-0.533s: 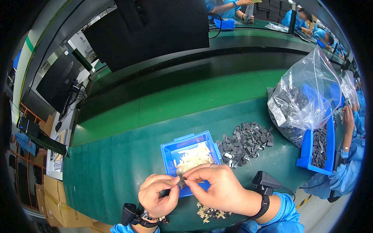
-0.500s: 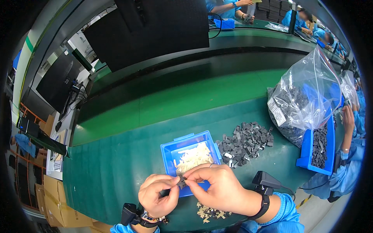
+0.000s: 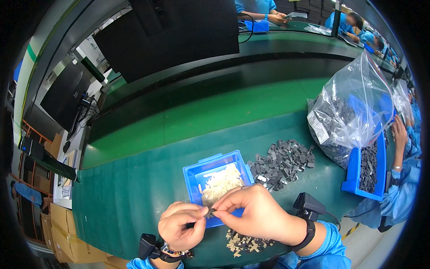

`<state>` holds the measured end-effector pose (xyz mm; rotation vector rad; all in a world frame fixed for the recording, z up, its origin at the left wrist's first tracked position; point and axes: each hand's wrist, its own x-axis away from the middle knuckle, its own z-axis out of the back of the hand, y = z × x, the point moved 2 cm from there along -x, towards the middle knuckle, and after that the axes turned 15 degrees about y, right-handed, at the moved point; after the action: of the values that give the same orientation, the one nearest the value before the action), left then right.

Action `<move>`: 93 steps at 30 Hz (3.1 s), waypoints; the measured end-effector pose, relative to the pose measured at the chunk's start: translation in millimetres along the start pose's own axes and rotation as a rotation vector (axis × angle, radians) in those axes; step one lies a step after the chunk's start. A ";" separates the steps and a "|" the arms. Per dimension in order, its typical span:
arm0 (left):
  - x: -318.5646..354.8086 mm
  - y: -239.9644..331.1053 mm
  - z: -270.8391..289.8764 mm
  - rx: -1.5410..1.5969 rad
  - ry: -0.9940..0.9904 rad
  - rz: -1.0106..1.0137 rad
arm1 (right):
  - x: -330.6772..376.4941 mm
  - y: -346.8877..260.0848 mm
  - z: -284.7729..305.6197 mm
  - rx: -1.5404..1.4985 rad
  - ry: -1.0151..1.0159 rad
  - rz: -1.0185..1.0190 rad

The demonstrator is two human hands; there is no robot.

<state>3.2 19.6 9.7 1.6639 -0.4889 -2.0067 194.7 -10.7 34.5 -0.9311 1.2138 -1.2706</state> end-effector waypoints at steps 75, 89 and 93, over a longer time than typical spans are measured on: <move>6.0 -2.1 -10.3 -0.234 -0.138 0.170 | 93.2 15.0 79.7 0.853 0.232 0.506; 4.7 -4.5 -9.3 -0.211 -0.150 0.173 | 65.2 32.2 34.5 0.968 -0.236 0.640; 5.1 -4.7 -9.8 -0.194 -0.150 0.179 | 63.3 34.9 33.6 1.006 -0.262 0.687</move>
<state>11.4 20.8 1.1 1.3143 -0.4611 -1.9857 227.7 -73.1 -2.5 0.0773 0.4665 -0.9493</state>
